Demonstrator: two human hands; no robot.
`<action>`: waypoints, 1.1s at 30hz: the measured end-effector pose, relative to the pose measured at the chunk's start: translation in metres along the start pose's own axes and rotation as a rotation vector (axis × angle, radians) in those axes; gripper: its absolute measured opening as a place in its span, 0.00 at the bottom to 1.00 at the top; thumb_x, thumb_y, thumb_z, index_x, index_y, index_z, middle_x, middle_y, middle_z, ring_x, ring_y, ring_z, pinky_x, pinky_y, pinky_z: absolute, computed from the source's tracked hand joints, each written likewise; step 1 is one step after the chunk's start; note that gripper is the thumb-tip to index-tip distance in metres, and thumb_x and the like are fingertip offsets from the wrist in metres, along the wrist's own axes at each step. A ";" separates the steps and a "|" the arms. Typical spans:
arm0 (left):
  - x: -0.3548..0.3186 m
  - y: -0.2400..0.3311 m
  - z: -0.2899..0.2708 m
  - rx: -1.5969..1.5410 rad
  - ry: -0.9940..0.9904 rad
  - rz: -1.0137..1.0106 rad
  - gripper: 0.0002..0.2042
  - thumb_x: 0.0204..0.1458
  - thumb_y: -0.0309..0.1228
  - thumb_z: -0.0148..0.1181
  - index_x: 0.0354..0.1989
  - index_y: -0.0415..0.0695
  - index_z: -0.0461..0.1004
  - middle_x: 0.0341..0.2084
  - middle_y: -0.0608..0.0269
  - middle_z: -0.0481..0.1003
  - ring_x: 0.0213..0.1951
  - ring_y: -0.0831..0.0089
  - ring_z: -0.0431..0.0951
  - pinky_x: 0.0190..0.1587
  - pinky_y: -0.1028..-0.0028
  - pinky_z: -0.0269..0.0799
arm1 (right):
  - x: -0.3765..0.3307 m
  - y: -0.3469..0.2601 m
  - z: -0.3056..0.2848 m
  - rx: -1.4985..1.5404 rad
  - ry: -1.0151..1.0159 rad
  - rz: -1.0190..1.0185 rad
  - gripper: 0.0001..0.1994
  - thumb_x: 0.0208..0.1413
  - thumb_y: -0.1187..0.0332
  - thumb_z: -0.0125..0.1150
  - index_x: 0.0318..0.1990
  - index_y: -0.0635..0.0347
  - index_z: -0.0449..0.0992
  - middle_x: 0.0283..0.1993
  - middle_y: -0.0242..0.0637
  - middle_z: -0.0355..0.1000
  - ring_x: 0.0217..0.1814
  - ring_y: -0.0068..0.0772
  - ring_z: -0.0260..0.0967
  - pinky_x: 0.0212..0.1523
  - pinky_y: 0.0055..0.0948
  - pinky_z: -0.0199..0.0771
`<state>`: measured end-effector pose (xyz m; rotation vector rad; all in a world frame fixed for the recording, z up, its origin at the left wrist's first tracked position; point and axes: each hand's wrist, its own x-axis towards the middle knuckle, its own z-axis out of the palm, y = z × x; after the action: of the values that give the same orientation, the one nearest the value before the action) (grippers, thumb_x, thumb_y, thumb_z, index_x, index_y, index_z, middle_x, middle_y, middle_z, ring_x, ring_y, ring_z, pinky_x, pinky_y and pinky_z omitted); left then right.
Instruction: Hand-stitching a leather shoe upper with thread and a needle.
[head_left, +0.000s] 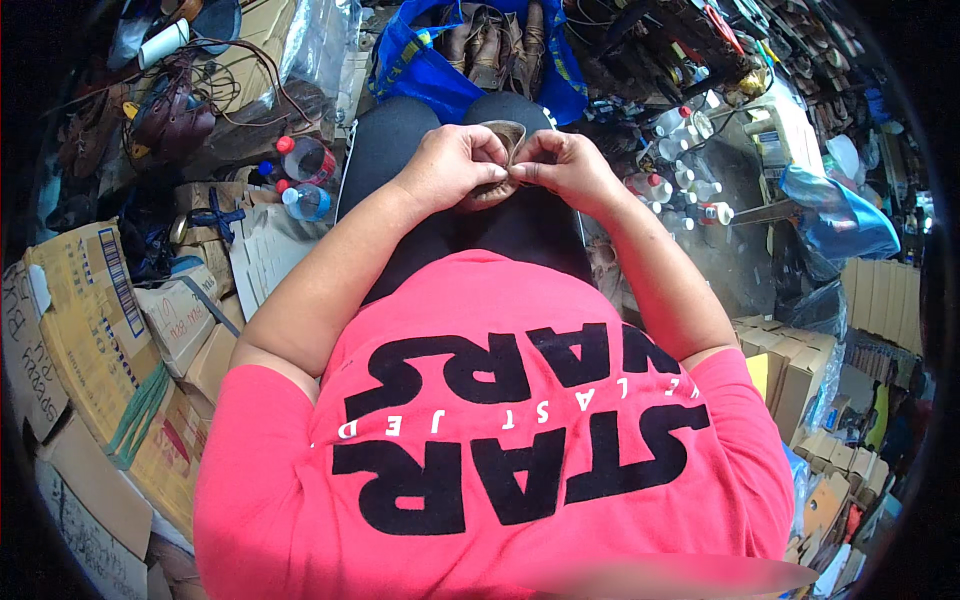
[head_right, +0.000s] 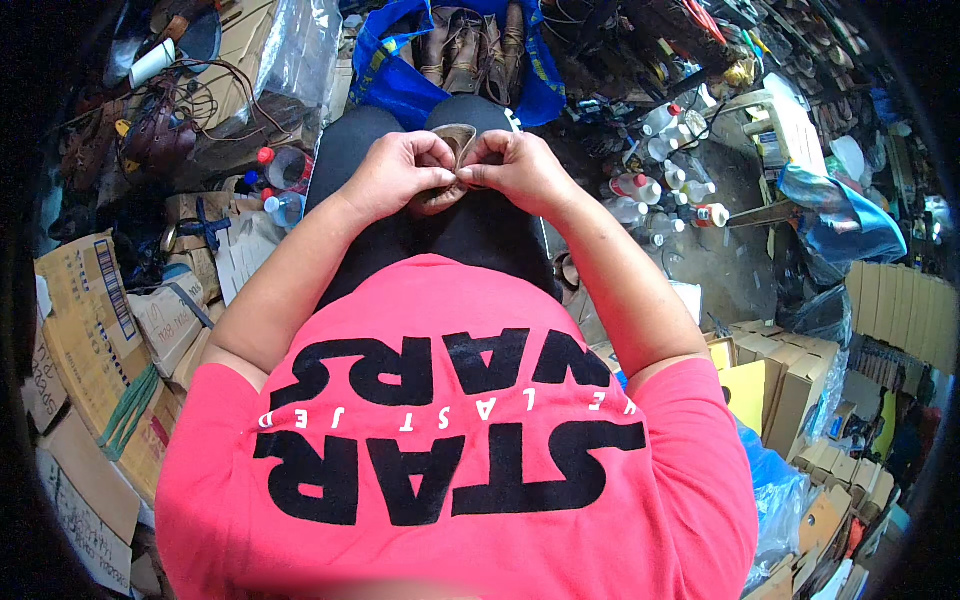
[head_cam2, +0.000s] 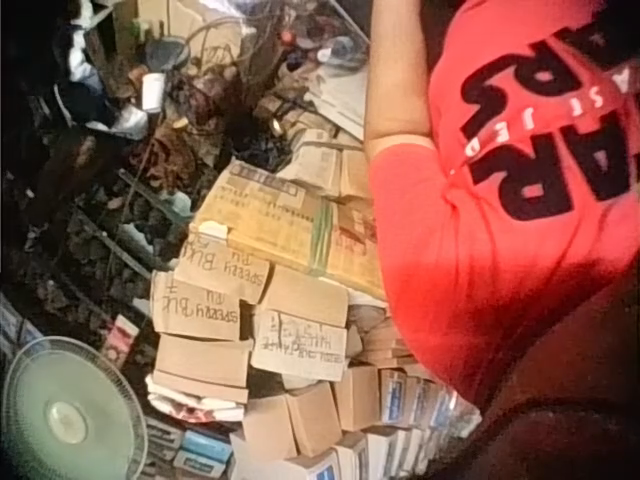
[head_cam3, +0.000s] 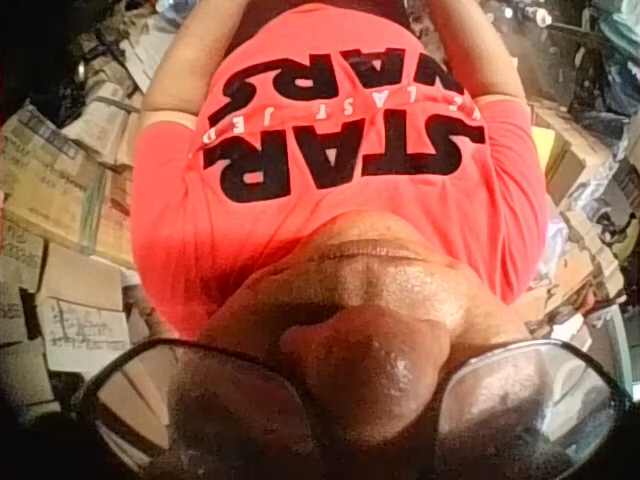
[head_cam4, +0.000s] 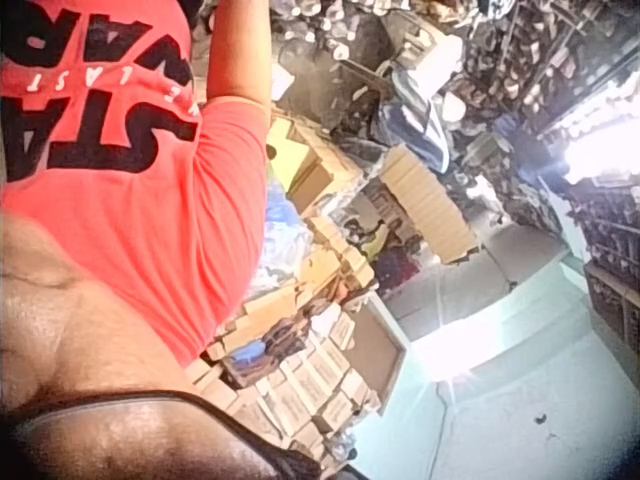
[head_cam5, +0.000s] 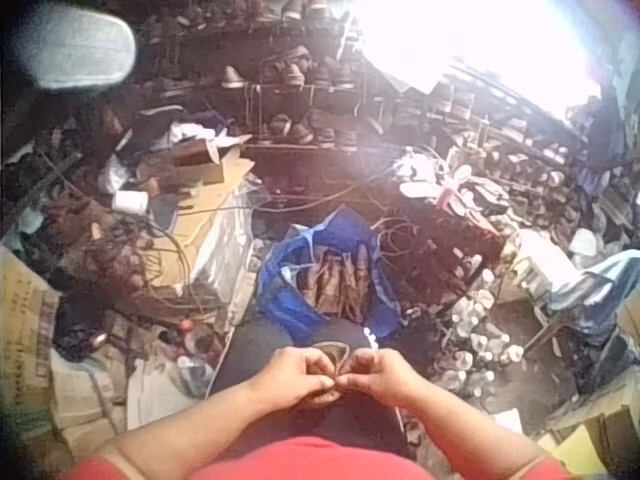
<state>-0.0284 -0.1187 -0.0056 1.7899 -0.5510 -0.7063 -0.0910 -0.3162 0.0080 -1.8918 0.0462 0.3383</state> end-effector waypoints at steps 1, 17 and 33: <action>-0.001 -0.001 -0.002 0.003 -0.002 0.000 0.05 0.44 0.24 0.64 0.29 0.40 0.76 0.25 0.69 0.74 0.29 0.80 0.73 0.34 0.79 0.69 | 0.001 -0.001 -0.001 0.008 -0.020 -0.019 0.05 0.48 0.71 0.67 0.30 0.62 0.78 0.31 0.28 0.74 0.33 0.16 0.68 0.35 0.20 0.68; -0.009 0.024 -0.013 0.585 -0.084 0.226 0.06 0.52 0.28 0.53 0.35 0.41 0.73 0.30 0.47 0.75 0.36 0.52 0.77 0.38 0.62 0.71 | -0.030 0.000 -0.051 0.108 0.014 -0.090 0.07 0.49 0.68 0.67 0.30 0.61 0.76 0.32 0.29 0.63 0.38 0.19 0.62 0.37 0.21 0.64; -0.014 0.004 -0.018 0.763 -0.048 0.421 0.05 0.52 0.28 0.50 0.34 0.42 0.68 0.29 0.48 0.75 0.36 0.49 0.75 0.36 0.57 0.69 | 0.003 -0.035 -0.014 -1.204 -0.140 -0.572 0.03 0.49 0.67 0.56 0.32 0.50 0.71 0.27 0.31 0.72 0.38 0.37 0.72 0.42 0.37 0.64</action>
<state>-0.0255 -0.0986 0.0053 2.2351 -1.3117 -0.2461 -0.0779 -0.3167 0.0439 -2.9075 -0.9699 0.0761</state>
